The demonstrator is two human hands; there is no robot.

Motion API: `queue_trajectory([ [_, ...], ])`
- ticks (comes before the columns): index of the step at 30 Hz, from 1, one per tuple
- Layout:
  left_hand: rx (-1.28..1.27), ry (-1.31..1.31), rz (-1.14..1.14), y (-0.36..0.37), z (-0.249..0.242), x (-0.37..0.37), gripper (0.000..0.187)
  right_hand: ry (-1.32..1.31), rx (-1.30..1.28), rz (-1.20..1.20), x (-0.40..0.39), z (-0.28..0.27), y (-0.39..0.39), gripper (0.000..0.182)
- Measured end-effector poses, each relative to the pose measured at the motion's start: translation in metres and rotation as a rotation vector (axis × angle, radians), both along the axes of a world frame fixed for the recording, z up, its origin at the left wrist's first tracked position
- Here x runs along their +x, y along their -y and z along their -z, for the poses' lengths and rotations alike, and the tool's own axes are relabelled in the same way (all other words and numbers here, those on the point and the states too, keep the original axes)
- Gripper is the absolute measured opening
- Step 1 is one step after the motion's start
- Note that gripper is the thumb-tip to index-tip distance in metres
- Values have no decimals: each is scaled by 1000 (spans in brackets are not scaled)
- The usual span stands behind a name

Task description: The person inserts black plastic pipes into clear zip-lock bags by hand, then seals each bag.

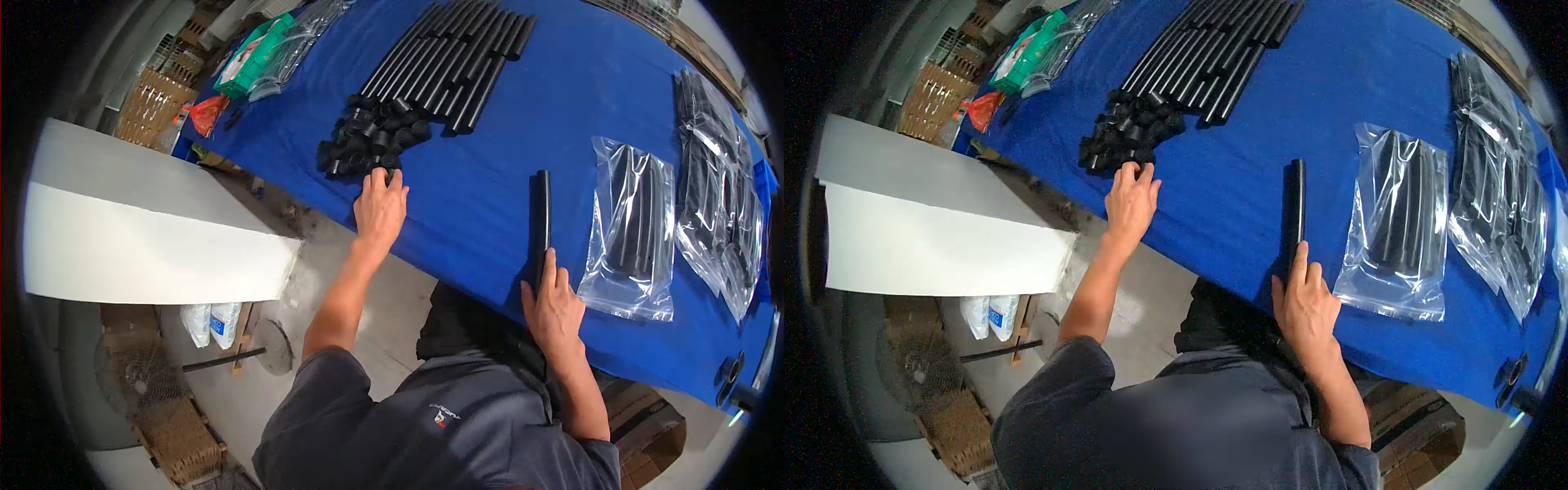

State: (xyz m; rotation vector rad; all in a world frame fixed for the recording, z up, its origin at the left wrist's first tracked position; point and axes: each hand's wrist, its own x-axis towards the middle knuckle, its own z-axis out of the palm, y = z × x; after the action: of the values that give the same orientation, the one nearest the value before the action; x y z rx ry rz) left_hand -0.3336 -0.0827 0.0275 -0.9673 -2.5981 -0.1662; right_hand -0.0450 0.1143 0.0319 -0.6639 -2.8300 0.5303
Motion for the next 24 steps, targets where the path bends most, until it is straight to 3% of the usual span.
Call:
queue_trajectory([
  [8,63,-207,131,-6,10,2,27,-104,-135,-8,35,-8,4,67],
  [14,85,-118,147,0,14,1,31,-75,-282,42,92,-26,11,62],
  [19,200,73,252,-8,5,45,49,50,-431,162,144,-26,13,54],
  [24,498,646,413,-64,0,119,45,67,-682,261,176,-15,14,38],
])
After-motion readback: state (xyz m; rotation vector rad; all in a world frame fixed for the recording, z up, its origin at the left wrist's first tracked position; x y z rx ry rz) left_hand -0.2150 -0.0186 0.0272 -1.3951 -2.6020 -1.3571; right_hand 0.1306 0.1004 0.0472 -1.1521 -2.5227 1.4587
